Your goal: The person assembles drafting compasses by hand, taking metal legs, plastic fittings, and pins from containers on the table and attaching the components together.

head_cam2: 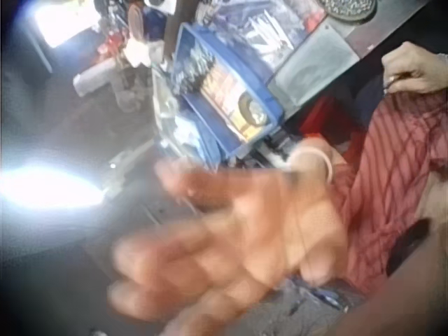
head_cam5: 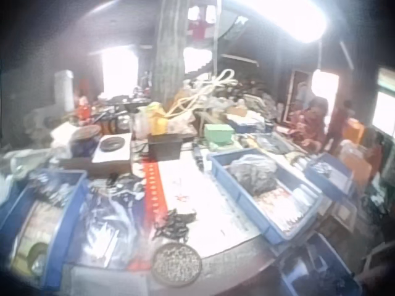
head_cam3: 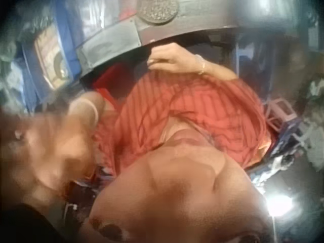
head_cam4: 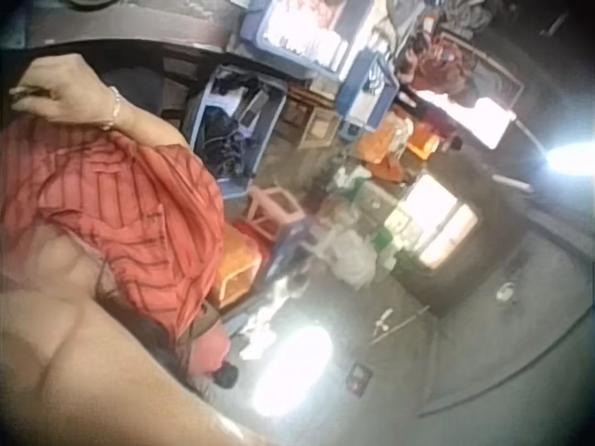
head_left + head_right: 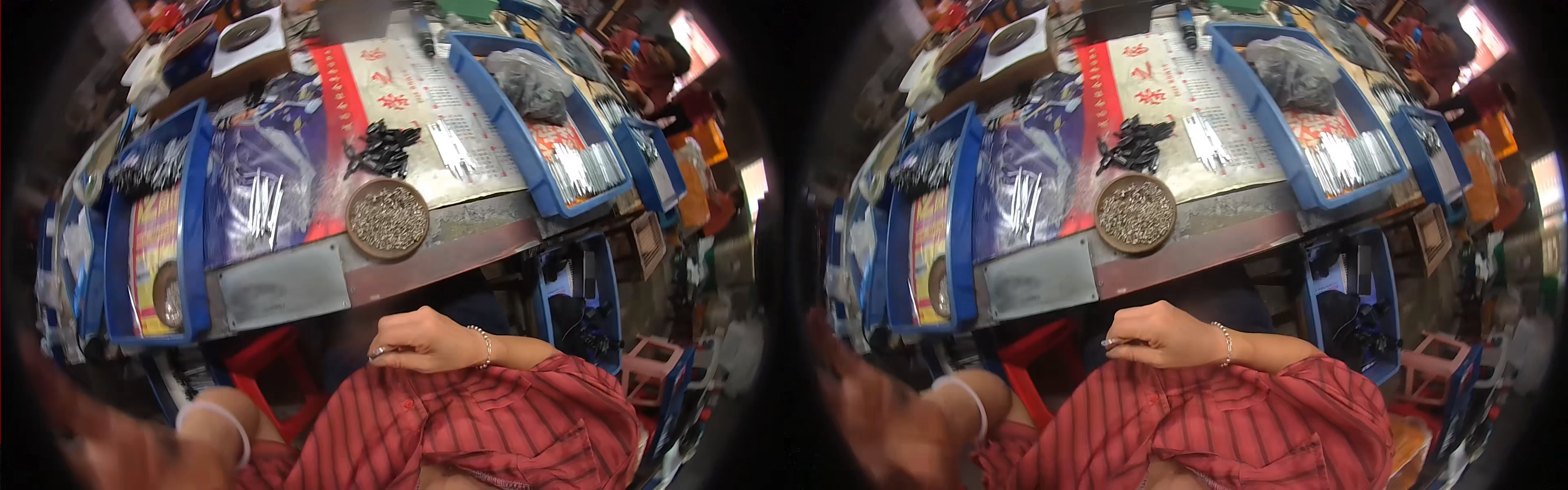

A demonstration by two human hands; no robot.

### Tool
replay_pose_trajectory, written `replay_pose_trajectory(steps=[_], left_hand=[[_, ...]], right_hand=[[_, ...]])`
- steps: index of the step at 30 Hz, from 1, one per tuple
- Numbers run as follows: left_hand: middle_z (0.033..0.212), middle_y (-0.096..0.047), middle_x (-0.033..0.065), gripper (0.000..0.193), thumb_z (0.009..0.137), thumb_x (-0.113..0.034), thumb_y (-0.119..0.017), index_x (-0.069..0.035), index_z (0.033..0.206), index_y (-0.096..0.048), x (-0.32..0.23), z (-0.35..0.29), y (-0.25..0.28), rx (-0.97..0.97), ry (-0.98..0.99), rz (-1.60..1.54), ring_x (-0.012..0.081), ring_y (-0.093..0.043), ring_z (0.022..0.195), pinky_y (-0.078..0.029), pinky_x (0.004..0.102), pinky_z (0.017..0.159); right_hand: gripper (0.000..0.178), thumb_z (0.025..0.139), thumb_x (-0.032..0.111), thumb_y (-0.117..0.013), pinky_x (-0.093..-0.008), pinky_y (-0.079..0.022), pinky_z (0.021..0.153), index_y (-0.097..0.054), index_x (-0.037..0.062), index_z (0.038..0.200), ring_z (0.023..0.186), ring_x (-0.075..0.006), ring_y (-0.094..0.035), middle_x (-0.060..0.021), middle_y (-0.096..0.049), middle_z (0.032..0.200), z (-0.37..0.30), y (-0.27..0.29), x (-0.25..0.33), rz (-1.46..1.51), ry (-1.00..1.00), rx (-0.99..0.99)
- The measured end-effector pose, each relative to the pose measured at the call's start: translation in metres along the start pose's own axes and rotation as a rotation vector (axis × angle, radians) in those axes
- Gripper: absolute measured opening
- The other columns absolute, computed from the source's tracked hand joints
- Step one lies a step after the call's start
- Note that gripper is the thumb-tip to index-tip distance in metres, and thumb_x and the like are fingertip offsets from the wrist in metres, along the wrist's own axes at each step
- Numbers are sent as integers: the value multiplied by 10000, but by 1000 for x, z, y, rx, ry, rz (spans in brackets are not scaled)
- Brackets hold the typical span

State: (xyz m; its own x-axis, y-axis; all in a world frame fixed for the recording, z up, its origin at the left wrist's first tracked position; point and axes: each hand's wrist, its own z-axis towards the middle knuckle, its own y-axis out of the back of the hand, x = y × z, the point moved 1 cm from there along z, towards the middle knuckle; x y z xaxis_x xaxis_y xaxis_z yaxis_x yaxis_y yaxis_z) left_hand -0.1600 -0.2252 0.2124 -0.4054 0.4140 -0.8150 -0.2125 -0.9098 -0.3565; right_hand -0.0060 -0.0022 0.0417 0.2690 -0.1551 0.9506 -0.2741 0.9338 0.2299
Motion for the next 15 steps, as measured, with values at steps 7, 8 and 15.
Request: replay_pose_trajectory(steps=[7,8,15], left_hand=[[1301,-378,335,484,862,-120,-480,108,1275,-372,-5,-35,19,-159,-88,15,387,-440,1197,-430,457,951],[1302,-377,336,483,863,-119,-479,109,1275,-372,-5,-36,20,-169,-111,11,387,-439,1198,-430,457,951],[1308,-367,340,474,867,-108,-471,112,1275,-372,9,-38,23,-236,-313,-16,390,-434,1202,-431,458,951]], right_hand=[[110,810,96,-651,-316,-436,545,-596,3,831,615,-246,-556,-105,-544,716,1,-1,-1,-60,-34,15],[106,813,94,-648,-315,-437,541,-601,3,837,608,-243,-553,-106,-543,713,-1,-7,0,-46,-40,30],[96,826,112,-646,-325,-461,558,-614,24,848,635,-257,-570,-97,-556,730,-6,-19,2,-48,-100,56]])
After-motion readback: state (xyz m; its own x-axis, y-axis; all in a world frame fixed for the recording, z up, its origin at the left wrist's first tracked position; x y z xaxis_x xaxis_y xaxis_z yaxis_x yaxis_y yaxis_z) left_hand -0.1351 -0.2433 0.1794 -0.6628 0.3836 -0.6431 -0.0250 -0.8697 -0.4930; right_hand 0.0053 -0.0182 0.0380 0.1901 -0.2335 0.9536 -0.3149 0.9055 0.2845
